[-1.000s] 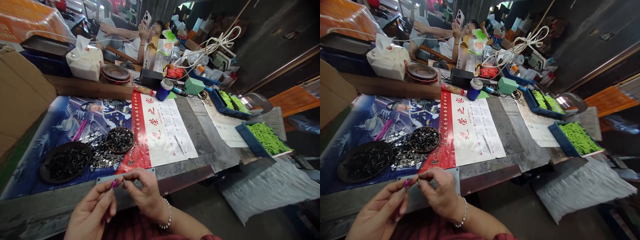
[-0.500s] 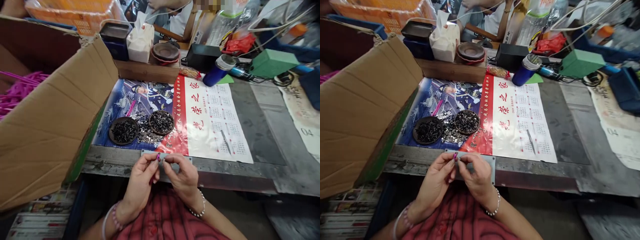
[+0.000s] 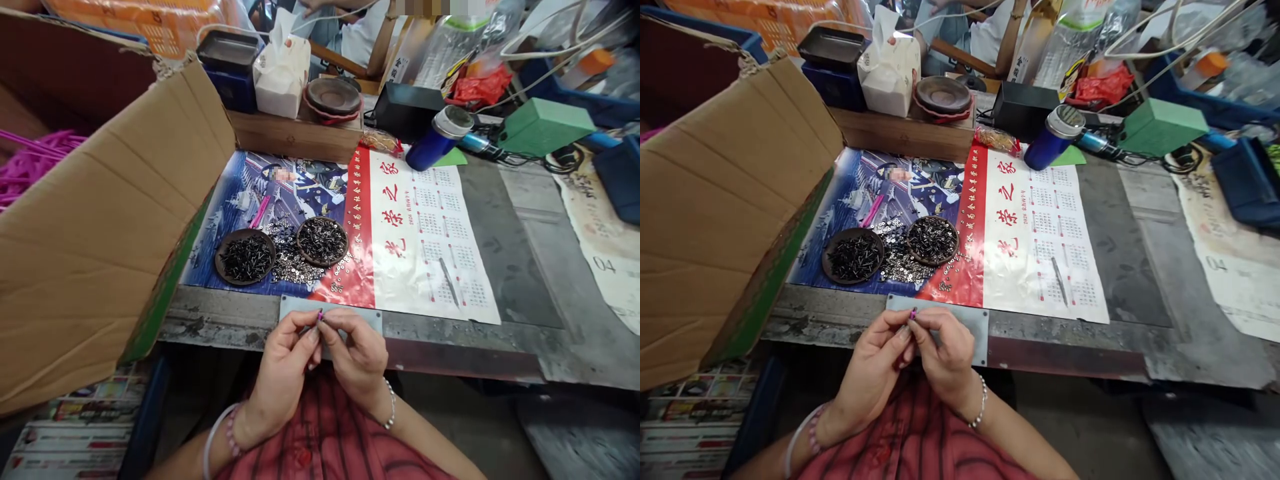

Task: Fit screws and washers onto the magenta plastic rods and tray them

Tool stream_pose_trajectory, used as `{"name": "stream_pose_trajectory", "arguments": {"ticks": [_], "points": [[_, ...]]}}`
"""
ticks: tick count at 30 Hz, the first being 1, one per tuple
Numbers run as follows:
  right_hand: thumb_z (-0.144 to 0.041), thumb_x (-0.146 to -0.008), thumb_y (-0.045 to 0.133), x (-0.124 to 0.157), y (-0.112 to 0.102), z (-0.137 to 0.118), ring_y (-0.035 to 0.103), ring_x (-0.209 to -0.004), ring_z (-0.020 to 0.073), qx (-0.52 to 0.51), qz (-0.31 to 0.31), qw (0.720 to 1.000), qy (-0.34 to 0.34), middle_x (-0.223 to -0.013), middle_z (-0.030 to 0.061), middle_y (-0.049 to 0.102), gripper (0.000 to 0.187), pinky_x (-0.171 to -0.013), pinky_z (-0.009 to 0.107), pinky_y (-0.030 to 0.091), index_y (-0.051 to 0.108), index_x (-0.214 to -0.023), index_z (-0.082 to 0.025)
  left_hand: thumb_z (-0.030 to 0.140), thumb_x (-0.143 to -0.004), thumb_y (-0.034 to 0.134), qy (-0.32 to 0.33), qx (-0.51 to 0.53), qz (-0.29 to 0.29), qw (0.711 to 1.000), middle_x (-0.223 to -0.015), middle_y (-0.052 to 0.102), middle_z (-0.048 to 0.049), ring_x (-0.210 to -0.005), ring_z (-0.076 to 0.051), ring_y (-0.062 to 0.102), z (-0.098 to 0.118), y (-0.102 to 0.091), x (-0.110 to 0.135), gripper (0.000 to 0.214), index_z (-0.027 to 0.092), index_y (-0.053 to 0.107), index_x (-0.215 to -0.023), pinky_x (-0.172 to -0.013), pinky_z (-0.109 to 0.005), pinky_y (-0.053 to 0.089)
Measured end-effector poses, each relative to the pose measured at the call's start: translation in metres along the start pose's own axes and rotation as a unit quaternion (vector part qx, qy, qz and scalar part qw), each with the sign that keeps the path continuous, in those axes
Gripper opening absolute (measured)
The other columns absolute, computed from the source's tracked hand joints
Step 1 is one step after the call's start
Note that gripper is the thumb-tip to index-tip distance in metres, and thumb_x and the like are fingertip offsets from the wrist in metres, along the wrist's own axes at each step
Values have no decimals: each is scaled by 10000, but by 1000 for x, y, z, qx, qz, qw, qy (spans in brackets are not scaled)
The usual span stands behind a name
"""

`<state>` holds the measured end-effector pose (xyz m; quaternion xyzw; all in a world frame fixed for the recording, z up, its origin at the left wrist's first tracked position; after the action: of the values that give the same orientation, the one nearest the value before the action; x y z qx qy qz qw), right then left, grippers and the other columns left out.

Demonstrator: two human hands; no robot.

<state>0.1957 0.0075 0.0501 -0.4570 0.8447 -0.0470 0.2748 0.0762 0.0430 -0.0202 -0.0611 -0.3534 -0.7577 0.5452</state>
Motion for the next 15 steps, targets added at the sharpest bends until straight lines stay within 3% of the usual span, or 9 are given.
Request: {"name": "stream_pose_trajectory", "arguments": {"ticks": [3,6,10,15], "points": [[-199,-953,667,6,0,11,740,-736,178,-54,29,996,57,-835,42,761,49,-657,275,617,697,-920,-219,389,-815,822,25,-4,-16,1000,-628,552,39,-539,-74,484,1,3,1,272,183,737,-971,-515,-184,402],[-231,-955,676,7,5,19,736,-738,171,-116,18,988,101,-839,42,761,62,-668,268,614,698,-900,-214,346,-875,770,73,-25,-30,997,-717,579,22,-562,-73,498,7,4,2,186,197,738,-981,-535,-193,425],[-238,-942,699,2,6,16,740,-753,171,-146,-16,985,93,-830,33,766,65,-690,271,622,701,-880,-217,315,-920,717,119,-61,-26,991,-804,601,6,-580,-76,498,12,0,6,122,204,732,-967,-551,-206,446],[-207,-927,704,0,7,11,756,-778,188,-78,-56,992,81,-870,45,786,33,-717,294,635,730,-908,-216,327,-914,723,103,-69,-8,992,-797,620,6,-576,-78,504,8,-4,7,147,202,724,-992,-553,-204,455]]}}
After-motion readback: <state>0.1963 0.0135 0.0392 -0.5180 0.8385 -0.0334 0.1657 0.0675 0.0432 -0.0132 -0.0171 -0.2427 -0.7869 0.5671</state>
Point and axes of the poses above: each hand's wrist, its own x-axis away from the middle knuckle, its own y-axis out of the palm, z = x × y, the point moved 9 cm from there along -x, towards the middle knuckle
